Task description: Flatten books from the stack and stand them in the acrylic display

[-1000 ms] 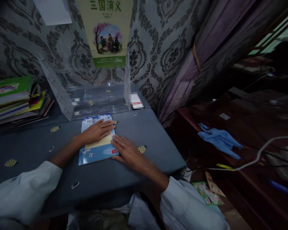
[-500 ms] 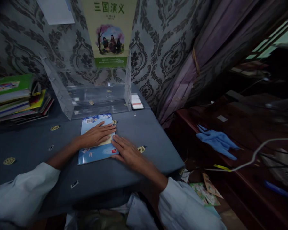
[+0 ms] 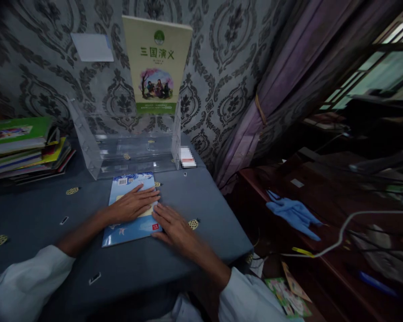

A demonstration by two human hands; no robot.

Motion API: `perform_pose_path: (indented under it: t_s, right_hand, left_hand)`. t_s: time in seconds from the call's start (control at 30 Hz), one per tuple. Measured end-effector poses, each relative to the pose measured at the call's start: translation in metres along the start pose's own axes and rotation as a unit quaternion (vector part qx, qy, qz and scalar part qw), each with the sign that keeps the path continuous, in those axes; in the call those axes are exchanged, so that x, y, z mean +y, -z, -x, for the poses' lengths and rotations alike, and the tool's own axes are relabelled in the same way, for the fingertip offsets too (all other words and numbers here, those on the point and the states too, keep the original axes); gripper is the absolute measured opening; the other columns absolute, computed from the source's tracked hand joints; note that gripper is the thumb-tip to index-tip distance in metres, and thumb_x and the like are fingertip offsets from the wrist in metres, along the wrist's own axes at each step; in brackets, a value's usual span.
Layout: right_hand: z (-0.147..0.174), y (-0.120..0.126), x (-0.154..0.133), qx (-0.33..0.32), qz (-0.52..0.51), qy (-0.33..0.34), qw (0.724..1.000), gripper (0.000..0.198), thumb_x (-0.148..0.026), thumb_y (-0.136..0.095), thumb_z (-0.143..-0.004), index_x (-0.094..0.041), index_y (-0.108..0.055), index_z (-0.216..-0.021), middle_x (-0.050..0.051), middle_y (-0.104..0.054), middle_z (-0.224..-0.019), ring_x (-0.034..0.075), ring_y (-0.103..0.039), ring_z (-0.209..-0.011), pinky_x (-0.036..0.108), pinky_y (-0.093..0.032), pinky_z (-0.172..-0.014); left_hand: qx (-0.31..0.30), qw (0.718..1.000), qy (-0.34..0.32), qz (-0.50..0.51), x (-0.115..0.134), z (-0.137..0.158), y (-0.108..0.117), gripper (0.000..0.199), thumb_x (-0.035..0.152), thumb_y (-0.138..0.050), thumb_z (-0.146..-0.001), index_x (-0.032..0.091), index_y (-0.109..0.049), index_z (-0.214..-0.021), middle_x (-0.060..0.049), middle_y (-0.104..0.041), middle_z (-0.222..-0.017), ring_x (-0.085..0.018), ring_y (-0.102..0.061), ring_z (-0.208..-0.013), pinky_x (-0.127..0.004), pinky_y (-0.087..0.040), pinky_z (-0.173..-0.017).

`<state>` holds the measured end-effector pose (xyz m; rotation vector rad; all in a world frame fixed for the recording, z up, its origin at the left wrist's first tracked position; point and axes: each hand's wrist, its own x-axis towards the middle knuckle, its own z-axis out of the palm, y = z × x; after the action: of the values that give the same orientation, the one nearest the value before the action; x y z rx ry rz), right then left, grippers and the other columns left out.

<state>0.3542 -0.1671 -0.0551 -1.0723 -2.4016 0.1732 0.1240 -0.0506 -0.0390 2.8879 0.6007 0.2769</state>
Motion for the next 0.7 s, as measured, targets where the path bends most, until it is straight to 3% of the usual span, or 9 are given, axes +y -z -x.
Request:
perform_pose_path:
  t_s: [0.17, 0.43, 0.7]
  right_hand:
    - [0.001, 0.003, -0.002, 0.005, -0.012, -0.006, 1.0, 0.059, -0.032, -0.069, -0.094, -0.019, -0.049, -0.148, 0.016, -0.058, -0.146, 0.026, -0.049, -0.141, 0.045, -0.044, -0.117]
    - [0.001, 0.003, -0.001, -0.001, -0.009, -0.006, 1.0, 0.054, -0.035, -0.066, -0.096, -0.016, -0.053, -0.145, 0.017, -0.057, -0.146, 0.026, -0.05, -0.141, 0.043, -0.045, -0.116]
    - [0.003, 0.003, -0.002, 0.026, -0.013, 0.004, 1.0, 0.042, -0.035, -0.066, -0.096, -0.016, -0.064, -0.134, 0.015, -0.067, -0.134, 0.025, -0.058, -0.133, 0.042, -0.049, -0.113]
  left_hand:
    - [0.001, 1.0, -0.01, 0.014, 0.004, 0.002, 0.002, 0.05, 0.044, -0.023, -0.109, 0.026, -0.045, -0.151, -0.003, -0.046, -0.157, -0.019, -0.031, -0.152, -0.048, -0.012, -0.127]
    - [0.001, 1.0, -0.006, 0.011, 0.005, 0.002, -0.002, 0.048, 0.042, -0.025, -0.109, 0.029, -0.043, -0.152, -0.003, -0.045, -0.157, -0.02, -0.031, -0.152, -0.049, -0.014, -0.126]
    - [0.003, 0.999, -0.004, 0.044, 0.018, 0.007, 0.005, 0.049, 0.045, -0.026, -0.109, 0.028, -0.045, -0.151, -0.003, -0.047, -0.156, -0.019, -0.034, -0.15, -0.047, -0.013, -0.127]
